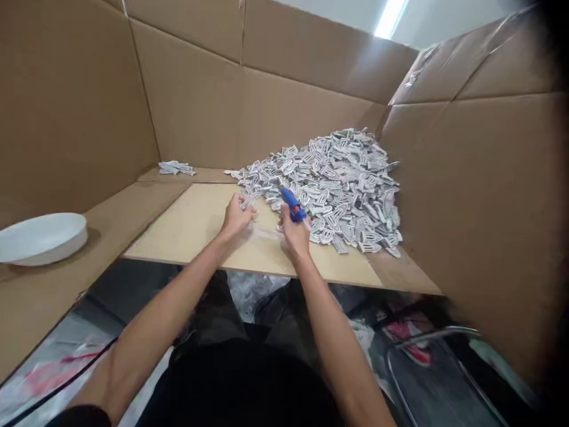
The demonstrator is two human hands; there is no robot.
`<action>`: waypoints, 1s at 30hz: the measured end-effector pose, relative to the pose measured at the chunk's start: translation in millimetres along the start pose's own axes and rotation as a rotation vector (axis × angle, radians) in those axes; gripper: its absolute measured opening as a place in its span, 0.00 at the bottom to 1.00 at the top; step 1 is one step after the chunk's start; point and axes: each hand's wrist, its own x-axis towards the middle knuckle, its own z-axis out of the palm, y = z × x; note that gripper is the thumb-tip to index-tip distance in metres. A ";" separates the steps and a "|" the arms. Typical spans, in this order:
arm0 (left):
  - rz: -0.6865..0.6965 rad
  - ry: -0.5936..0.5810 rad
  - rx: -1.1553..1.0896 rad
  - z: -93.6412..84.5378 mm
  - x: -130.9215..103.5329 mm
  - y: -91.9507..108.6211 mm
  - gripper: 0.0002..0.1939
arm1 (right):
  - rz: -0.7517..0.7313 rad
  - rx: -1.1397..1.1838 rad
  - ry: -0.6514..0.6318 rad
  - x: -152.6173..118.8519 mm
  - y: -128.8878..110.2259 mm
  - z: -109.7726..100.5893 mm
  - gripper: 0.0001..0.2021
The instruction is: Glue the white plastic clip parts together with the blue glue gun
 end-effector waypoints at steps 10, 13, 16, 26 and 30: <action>0.047 0.043 -0.191 -1.9 10.6 6.2 0.07 | -0.120 -0.097 -0.136 7.4 12.9 0.7 0.31; 0.052 -0.003 -0.240 0.1 10.1 7.7 0.09 | -0.152 -0.123 -0.177 7.1 13.0 -0.5 0.31; 0.092 -0.059 -0.238 -0.6 8.7 7.6 0.13 | -0.166 -0.121 -0.215 5.5 10.0 -1.7 0.31; 0.203 -0.107 -0.163 -3.2 0.7 11.9 0.18 | -0.210 -0.172 -0.293 3.3 8.4 -1.0 0.33; 0.231 -0.115 -0.154 -2.8 0.4 11.3 0.20 | -0.196 -0.172 -0.296 4.0 9.3 -0.4 0.32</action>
